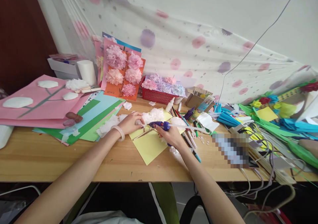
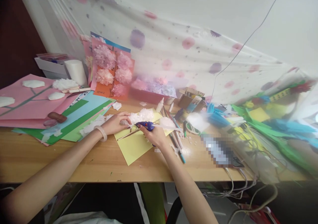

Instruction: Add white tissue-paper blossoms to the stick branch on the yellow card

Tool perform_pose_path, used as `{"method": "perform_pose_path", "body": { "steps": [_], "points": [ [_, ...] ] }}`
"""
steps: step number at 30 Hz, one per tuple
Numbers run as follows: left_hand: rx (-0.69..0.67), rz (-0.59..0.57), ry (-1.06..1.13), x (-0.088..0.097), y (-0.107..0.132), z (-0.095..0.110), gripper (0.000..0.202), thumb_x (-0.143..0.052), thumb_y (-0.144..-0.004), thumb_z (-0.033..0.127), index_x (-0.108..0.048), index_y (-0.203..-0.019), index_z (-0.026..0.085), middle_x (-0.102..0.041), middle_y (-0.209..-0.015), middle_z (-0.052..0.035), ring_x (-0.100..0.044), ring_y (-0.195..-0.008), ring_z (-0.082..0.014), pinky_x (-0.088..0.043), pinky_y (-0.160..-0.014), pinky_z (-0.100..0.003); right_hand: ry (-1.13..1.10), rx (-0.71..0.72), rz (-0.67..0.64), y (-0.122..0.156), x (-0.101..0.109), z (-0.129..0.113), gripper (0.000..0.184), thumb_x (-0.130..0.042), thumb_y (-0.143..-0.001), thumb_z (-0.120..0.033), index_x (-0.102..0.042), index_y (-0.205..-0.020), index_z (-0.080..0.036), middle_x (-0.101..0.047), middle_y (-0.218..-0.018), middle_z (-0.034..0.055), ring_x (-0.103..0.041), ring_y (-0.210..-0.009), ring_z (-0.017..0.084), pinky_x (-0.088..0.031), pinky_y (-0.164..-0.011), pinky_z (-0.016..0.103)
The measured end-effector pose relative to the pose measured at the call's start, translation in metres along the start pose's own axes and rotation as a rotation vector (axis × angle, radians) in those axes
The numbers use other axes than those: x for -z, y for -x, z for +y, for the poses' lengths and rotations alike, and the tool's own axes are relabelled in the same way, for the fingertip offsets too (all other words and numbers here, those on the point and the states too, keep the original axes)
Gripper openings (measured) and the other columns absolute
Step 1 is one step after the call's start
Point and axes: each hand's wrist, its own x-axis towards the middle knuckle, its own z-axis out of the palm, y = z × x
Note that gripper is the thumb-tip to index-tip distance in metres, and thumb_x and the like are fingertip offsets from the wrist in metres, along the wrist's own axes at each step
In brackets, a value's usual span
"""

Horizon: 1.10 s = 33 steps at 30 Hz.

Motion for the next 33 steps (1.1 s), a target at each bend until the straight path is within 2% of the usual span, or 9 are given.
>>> {"method": "perform_pose_path", "body": {
  "steps": [4, 13, 21, 26, 33],
  "points": [
    [0.002, 0.005, 0.001, -0.001, 0.0, -0.001, 0.011, -0.064, -0.072, 0.023, -0.071, -0.081, 0.02, -0.059, -0.126, -0.01, -0.054, -0.123, -0.0283, -0.04, -0.108, -0.04, 0.028, 0.005, 0.004, 0.0, 0.0, -0.001, 0.046, -0.052, -0.082, -0.062, -0.069, -0.074, -0.02, -0.057, -0.055, -0.0009, -0.054, -0.054, 0.015, -0.04, -0.055, 0.026],
    [0.006, 0.001, 0.011, -0.001, 0.0, -0.001, 0.01, -0.065, -0.072, 0.024, -0.07, -0.08, 0.02, -0.059, -0.125, -0.0112, -0.055, -0.123, -0.0277, -0.039, -0.108, -0.04, 0.074, 0.108, 0.025, -0.001, 0.0, 0.005, 0.039, -0.052, -0.085, -0.053, -0.075, -0.088, -0.021, -0.066, -0.07, 0.0014, -0.059, -0.067, 0.018, -0.041, -0.062, 0.027],
    [-0.006, 0.004, 0.004, 0.0, 0.0, -0.002, 0.012, -0.062, -0.071, 0.025, -0.069, -0.08, 0.021, -0.059, -0.125, -0.0104, -0.055, -0.122, -0.0281, -0.04, -0.107, -0.042, 0.015, 0.017, 0.003, 0.002, 0.001, -0.002, 0.043, -0.052, -0.085, -0.058, -0.07, -0.076, -0.02, -0.061, -0.057, -0.0004, -0.056, -0.054, 0.015, -0.041, -0.056, 0.026],
    [-0.018, 0.0, 0.006, 0.001, 0.001, -0.002, 0.013, -0.062, -0.07, 0.024, -0.07, -0.08, 0.022, -0.06, -0.124, -0.0103, -0.055, -0.123, -0.0279, -0.041, -0.107, -0.043, 0.05, 0.047, -0.021, 0.004, 0.002, -0.006, 0.042, -0.053, -0.084, -0.057, -0.065, -0.066, -0.021, -0.06, -0.054, -0.001, -0.054, -0.053, 0.015, -0.039, -0.054, 0.026],
    [-0.004, -0.012, -0.006, 0.003, 0.0, 0.001, 0.015, -0.061, -0.07, 0.022, -0.071, -0.082, 0.02, -0.06, -0.126, -0.0105, -0.054, -0.125, -0.0284, -0.04, -0.108, -0.04, 0.026, 0.053, 0.013, 0.005, 0.003, -0.006, 0.043, -0.052, -0.085, -0.058, -0.067, -0.07, -0.021, -0.06, -0.056, -0.0006, -0.055, -0.055, 0.015, -0.041, -0.055, 0.026]
  ]
}}
